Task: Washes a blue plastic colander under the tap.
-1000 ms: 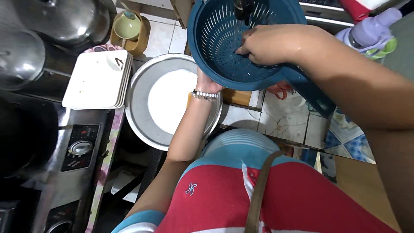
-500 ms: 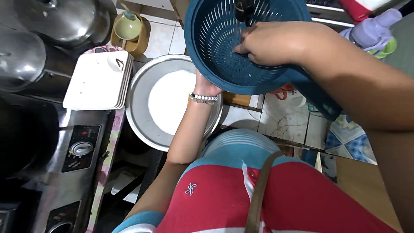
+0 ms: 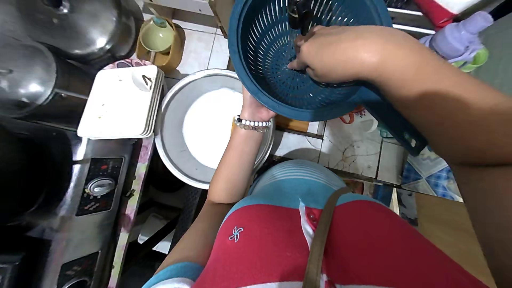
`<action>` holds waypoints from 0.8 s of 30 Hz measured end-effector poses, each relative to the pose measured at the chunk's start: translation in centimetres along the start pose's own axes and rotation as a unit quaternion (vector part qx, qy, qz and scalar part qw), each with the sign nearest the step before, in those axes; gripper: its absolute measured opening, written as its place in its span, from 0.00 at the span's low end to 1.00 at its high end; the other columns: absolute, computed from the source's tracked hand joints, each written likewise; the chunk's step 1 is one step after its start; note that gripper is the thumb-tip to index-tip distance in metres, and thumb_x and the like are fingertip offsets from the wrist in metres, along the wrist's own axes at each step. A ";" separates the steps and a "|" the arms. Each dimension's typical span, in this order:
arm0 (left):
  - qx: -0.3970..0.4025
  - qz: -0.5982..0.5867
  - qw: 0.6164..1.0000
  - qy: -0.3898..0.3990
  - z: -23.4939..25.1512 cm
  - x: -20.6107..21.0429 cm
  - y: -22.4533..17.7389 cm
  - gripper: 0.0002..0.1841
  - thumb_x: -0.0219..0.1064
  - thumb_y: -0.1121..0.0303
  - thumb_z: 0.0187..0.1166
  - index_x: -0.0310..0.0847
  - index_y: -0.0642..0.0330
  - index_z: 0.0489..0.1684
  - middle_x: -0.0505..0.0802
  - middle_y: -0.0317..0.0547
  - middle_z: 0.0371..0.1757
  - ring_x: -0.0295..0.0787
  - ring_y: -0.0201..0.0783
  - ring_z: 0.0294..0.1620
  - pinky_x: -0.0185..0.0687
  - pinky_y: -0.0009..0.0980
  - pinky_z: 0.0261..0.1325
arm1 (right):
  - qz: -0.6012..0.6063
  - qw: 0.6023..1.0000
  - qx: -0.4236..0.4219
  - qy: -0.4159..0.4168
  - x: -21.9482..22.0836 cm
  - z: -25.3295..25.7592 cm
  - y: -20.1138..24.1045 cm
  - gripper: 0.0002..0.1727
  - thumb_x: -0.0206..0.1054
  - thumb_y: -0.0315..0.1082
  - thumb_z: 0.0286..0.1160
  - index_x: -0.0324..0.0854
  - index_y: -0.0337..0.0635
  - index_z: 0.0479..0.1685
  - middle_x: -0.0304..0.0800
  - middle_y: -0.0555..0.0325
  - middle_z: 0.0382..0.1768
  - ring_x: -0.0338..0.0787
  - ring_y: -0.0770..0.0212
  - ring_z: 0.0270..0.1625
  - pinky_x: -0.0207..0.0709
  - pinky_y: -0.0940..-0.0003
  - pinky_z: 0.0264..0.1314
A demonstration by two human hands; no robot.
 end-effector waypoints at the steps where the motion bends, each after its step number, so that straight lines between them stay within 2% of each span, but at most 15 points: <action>1: -0.004 -0.001 1.000 -0.004 -0.1 0.0 0.1 0.37 0.17 0.40 0.89 0.77 0.45 0.42 0.92 0.34 0.34 0.92 0.29 0.39 0.89 0.28 0.42 | -0.021 0.993 -0.072 -0.095 0.5 0.1 -0.9 0.19 0.57 0.30 0.79 0.88 0.38 0.61 0.86 0.32 0.58 0.85 0.29 0.63 0.76 0.35 0.66; 2: -0.011 -0.007 1.000 -0.007 -0.1 -0.1 0.2 0.37 0.18 0.39 0.89 0.77 0.45 0.42 0.92 0.35 0.34 0.92 0.30 0.39 0.89 0.29 0.41 | -0.022 0.985 -0.102 -0.139 0.7 0.0 -1.3 0.18 0.57 0.31 0.76 0.90 0.38 0.57 0.88 0.32 0.54 0.87 0.29 0.58 0.78 0.34 0.61; 3: -0.015 -0.011 1.000 -0.007 -0.2 -0.2 0.3 0.37 0.18 0.39 0.89 0.77 0.45 0.42 0.92 0.35 0.35 0.92 0.30 0.40 0.89 0.30 0.41 | -0.021 0.992 -0.075 -0.101 0.2 -0.1 -0.8 0.17 0.58 0.30 0.78 0.88 0.36 0.57 0.87 0.32 0.56 0.86 0.29 0.62 0.77 0.34 0.64; 4: -0.015 -0.015 1.000 -0.004 -0.2 -0.3 0.4 0.37 0.17 0.39 0.89 0.78 0.45 0.42 0.92 0.36 0.35 0.92 0.31 0.40 0.89 0.30 0.42 | -0.001 1.000 -0.005 -0.014 -0.5 -0.3 0.1 0.16 0.57 0.28 0.85 0.85 0.32 0.61 0.83 0.31 0.63 0.80 0.29 0.71 0.71 0.35 0.72; 5: -0.013 -0.015 1.000 -0.005 -0.2 -0.4 0.5 0.37 0.17 0.39 0.89 0.77 0.45 0.42 0.92 0.36 0.35 0.92 0.31 0.40 0.89 0.30 0.42 | 0.009 0.998 0.047 0.037 -1.0 -0.3 0.7 0.15 0.56 0.27 0.87 0.84 0.30 0.62 0.81 0.32 0.66 0.77 0.31 0.75 0.68 0.37 0.76; 6: -0.009 -0.010 1.000 -0.012 -0.2 -0.5 0.5 0.37 0.17 0.40 0.89 0.77 0.45 0.42 0.92 0.36 0.35 0.92 0.31 0.40 0.89 0.30 0.42 | 0.011 0.996 0.065 0.052 -1.2 -0.4 0.9 0.15 0.56 0.27 0.88 0.84 0.29 0.61 0.81 0.33 0.66 0.77 0.32 0.75 0.68 0.38 0.76; 8: -0.001 0.006 1.000 -0.018 -0.3 -0.7 0.5 0.37 0.15 0.41 0.89 0.76 0.45 0.44 0.91 0.35 0.36 0.91 0.30 0.41 0.88 0.29 0.44 | -0.003 1.000 -0.005 -0.016 -0.4 -0.2 0.0 0.15 0.55 0.28 0.87 0.86 0.31 0.55 0.84 0.33 0.59 0.82 0.32 0.68 0.72 0.36 0.69; 9: -0.004 0.009 1.000 -0.025 -0.3 -0.9 0.6 0.38 0.14 0.40 0.88 0.76 0.45 0.44 0.91 0.35 0.35 0.91 0.30 0.41 0.88 0.30 0.43 | -0.020 0.992 -0.076 -0.103 0.6 0.1 -1.2 0.16 0.55 0.31 0.79 0.89 0.36 0.50 0.88 0.36 0.52 0.87 0.33 0.59 0.77 0.36 0.62; 10: -0.009 0.006 1.000 -0.029 -0.3 -1.0 0.7 0.38 0.15 0.39 0.88 0.76 0.45 0.44 0.91 0.35 0.35 0.91 0.31 0.40 0.88 0.30 0.43 | -0.023 0.981 -0.121 -0.147 1.4 0.3 -2.2 0.17 0.55 0.32 0.77 0.90 0.39 0.50 0.89 0.37 0.50 0.88 0.33 0.56 0.78 0.34 0.59; 15: -0.019 -0.007 1.000 -0.015 -0.2 -0.9 1.0 0.38 0.15 0.39 0.88 0.77 0.45 0.43 0.92 0.36 0.36 0.92 0.32 0.41 0.89 0.31 0.43 | -0.024 0.984 -0.128 -0.120 2.2 0.8 -3.0 0.19 0.57 0.31 0.76 0.90 0.43 0.58 0.88 0.37 0.53 0.87 0.32 0.60 0.77 0.33 0.63; 18: -0.026 -0.007 0.999 -0.022 -0.3 -1.0 1.1 0.38 0.15 0.38 0.87 0.76 0.45 0.43 0.91 0.36 0.36 0.91 0.32 0.41 0.88 0.31 0.43 | -0.024 0.984 -0.127 -0.125 1.6 0.5 -2.3 0.19 0.57 0.30 0.75 0.90 0.41 0.58 0.88 0.36 0.53 0.87 0.32 0.60 0.77 0.34 0.63; 20: -0.025 -0.009 0.999 -0.021 -0.3 -0.9 1.1 0.38 0.15 0.38 0.87 0.76 0.45 0.43 0.92 0.36 0.36 0.91 0.32 0.41 0.88 0.31 0.44 | -0.020 0.995 -0.063 -0.074 0.3 0.0 -0.8 0.17 0.57 0.28 0.78 0.88 0.37 0.58 0.87 0.35 0.56 0.85 0.32 0.64 0.75 0.36 0.67; 21: -0.023 -0.011 1.000 -0.013 -0.3 -0.9 1.1 0.38 0.15 0.39 0.88 0.77 0.45 0.44 0.92 0.36 0.37 0.92 0.32 0.42 0.89 0.31 0.44 | -0.002 1.000 0.006 -0.004 -0.5 -0.3 0.3 0.16 0.56 0.26 0.85 0.85 0.33 0.63 0.84 0.33 0.63 0.80 0.32 0.71 0.70 0.37 0.74; 22: -0.023 -0.011 1.000 -0.008 -0.3 -0.8 1.1 0.38 0.15 0.39 0.88 0.77 0.45 0.43 0.92 0.36 0.37 0.92 0.32 0.42 0.89 0.31 0.44 | 0.007 0.998 0.050 0.030 -0.9 -0.4 0.8 0.17 0.55 0.25 0.86 0.84 0.33 0.66 0.83 0.34 0.65 0.78 0.33 0.74 0.68 0.38 0.76; 24: -0.023 -0.011 1.000 -0.001 -0.3 -0.8 1.0 0.38 0.15 0.40 0.88 0.77 0.45 0.43 0.92 0.36 0.36 0.92 0.31 0.41 0.89 0.30 0.44 | 0.011 0.997 0.067 0.031 -1.3 -0.6 1.2 0.17 0.55 0.24 0.86 0.83 0.33 0.67 0.83 0.34 0.65 0.79 0.33 0.74 0.69 0.38 0.75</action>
Point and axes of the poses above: each hand's wrist, its own z-axis towards the middle knuckle, its own x-axis out of the palm, y = z × x, the point moved 9 cm from there along z, towards the middle knuckle
